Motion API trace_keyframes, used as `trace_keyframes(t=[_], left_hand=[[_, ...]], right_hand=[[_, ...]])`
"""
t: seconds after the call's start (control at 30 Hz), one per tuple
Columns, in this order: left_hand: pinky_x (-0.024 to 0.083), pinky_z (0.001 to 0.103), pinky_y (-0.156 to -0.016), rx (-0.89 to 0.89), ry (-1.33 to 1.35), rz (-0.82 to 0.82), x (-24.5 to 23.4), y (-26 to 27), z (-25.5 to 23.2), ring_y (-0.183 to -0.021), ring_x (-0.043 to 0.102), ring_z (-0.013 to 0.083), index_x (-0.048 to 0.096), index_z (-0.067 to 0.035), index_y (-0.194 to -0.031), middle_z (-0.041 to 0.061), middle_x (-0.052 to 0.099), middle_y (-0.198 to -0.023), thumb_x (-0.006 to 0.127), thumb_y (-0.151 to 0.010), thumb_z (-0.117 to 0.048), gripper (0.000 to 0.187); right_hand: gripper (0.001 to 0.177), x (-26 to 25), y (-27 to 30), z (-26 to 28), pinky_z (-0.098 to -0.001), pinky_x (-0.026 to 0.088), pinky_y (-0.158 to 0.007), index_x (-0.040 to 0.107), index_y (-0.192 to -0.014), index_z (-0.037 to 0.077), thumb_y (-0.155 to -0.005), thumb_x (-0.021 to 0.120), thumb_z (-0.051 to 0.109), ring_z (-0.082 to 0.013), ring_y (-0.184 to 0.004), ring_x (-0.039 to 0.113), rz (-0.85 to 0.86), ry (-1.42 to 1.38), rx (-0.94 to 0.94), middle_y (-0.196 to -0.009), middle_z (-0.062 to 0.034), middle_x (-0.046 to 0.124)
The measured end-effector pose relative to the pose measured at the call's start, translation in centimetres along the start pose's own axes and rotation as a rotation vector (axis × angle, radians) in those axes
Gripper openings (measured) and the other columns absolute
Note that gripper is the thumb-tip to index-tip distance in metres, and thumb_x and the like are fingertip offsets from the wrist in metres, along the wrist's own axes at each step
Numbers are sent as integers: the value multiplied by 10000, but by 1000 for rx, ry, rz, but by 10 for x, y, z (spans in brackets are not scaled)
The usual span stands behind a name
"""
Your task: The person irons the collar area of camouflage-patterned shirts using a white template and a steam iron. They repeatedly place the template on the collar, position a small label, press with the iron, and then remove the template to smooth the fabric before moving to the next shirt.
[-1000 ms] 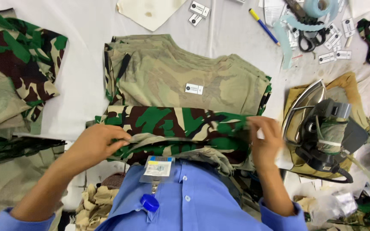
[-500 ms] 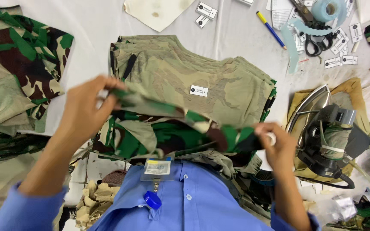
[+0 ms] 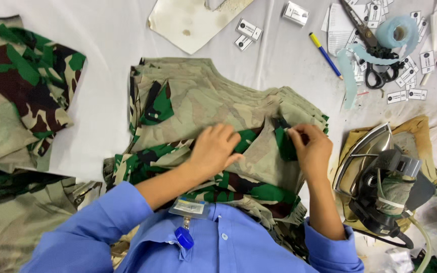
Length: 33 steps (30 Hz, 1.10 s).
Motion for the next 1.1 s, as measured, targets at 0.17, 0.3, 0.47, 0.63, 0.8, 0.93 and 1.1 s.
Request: trace_keyframes(t=[0.17,0.3,0.47,0.63,0.8,0.93,1.1], left_hand=[[388,326,-644,133,51,-159,-16,8,-24,-748,493,205,573,-125,-856,11,474,-805,593,-905,-179,76],[442,383,-689,32,-84,-63,-21,6,-31,-859,556,295,531,-53,-1201,142,514,-1043,714,-783,-480,625],[366,334,-564,90,-239,-312,5,-2,-33,-680,479,220,556,-114,-801,26,442,-756,644,-835,-109,94],[528,430,-605,4,608,704,-32,46,-64,-693,691,327,720,-213,-784,47,695,-693,644,-754,-275,102],[510,448,-641,-359,227,184,-84,27,23,-695,653,368,711,-56,-909,177,655,-758,617,-901,-271,235],[399,459,-767,-241,-423,-186,-86,36,89,-912,496,327,532,-71,-1277,141,488,-1023,698,-692,-677,859],[-69,726,-1081,-286,-181,-27,-71,33,103,-1462,-36,462,222,-149,-1578,197,53,-1628,529,-736,-800,1107]], right_hand=[[162,7,-17,-50,-336,477,-750,708,-927,172,-976,680,324,-162,-803,569,142,-382,372,-805,-14,650],[221,3,-25,-35,-306,508,-673,718,-907,201,-946,675,414,-150,-714,590,205,-391,486,-769,-2,662],[266,9,-31,-29,-417,503,-707,718,-937,145,-919,728,410,-323,-791,664,113,-50,210,-751,-73,674],[132,16,-31,-45,-370,494,-715,719,-991,209,-905,682,302,-226,-807,656,183,-169,318,-843,-5,705],[277,-20,0,68,-442,483,-728,674,-1099,108,-857,711,-21,-348,-928,610,-375,303,-380,-1078,-141,603],[185,21,31,74,-345,490,-702,682,-1107,107,-946,615,41,-255,-778,607,-260,166,-550,-1025,-110,601],[580,-19,14,47,-507,370,-961,519,-1401,90,-863,736,100,-414,-1213,484,-429,284,-336,-1351,-212,471]])
Point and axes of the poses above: each hand's wrist, its own y-axis away from the middle knuckle, its own x-axis out of the palm, z = x × y, the point moved 8 cm from there along -y, towards the middle knuckle
